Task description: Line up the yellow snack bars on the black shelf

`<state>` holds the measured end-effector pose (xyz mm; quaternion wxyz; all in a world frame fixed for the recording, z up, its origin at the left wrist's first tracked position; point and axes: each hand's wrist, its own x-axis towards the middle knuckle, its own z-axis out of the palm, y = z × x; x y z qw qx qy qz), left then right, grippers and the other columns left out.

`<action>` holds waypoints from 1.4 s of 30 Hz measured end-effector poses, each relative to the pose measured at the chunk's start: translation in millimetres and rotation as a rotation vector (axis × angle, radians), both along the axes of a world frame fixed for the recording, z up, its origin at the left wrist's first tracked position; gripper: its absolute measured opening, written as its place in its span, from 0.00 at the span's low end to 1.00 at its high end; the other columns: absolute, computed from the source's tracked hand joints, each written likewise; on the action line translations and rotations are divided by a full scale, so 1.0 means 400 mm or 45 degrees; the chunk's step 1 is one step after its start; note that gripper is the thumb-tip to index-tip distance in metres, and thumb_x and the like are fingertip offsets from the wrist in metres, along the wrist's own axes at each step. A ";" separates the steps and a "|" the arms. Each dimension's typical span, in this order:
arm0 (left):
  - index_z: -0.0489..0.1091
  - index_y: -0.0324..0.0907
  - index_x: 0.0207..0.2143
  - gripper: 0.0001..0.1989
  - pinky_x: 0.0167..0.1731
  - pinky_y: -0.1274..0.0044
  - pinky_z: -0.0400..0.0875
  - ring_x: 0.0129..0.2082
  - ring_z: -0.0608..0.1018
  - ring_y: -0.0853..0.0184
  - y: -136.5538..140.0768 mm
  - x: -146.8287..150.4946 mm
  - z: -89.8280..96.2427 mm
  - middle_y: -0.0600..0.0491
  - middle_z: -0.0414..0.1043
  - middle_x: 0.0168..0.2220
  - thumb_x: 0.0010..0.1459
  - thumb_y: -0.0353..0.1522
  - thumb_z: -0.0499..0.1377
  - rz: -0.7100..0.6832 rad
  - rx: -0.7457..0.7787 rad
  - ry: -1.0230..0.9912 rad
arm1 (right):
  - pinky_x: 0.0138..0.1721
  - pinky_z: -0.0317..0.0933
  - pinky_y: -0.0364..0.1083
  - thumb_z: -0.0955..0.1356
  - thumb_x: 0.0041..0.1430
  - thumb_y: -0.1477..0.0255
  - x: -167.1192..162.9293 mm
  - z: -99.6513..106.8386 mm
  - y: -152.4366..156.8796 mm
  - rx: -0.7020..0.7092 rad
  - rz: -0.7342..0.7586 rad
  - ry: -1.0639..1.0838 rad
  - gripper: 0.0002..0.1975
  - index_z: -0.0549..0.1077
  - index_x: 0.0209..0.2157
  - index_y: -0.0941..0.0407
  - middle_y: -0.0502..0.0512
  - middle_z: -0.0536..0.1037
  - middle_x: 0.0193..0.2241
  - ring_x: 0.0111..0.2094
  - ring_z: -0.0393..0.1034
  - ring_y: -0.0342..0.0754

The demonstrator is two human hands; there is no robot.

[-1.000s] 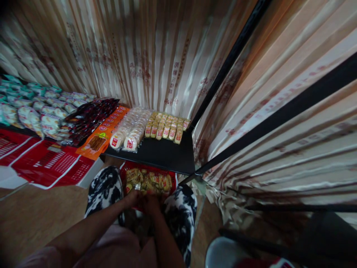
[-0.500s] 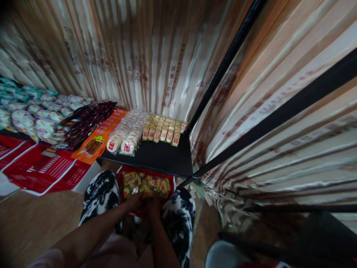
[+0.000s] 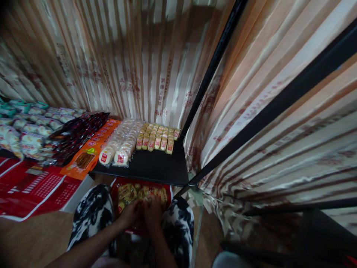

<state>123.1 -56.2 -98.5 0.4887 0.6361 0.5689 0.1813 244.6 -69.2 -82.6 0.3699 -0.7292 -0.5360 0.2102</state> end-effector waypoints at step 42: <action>0.53 0.39 0.58 0.27 0.52 0.72 0.63 0.52 0.67 0.62 0.534 0.417 0.424 0.45 0.60 0.55 0.53 0.25 0.48 -0.224 0.763 0.035 | 0.41 0.63 0.48 0.60 0.53 0.61 0.330 0.196 0.470 0.469 -0.430 0.345 0.26 0.60 0.52 0.59 0.64 0.72 0.44 0.42 0.69 0.51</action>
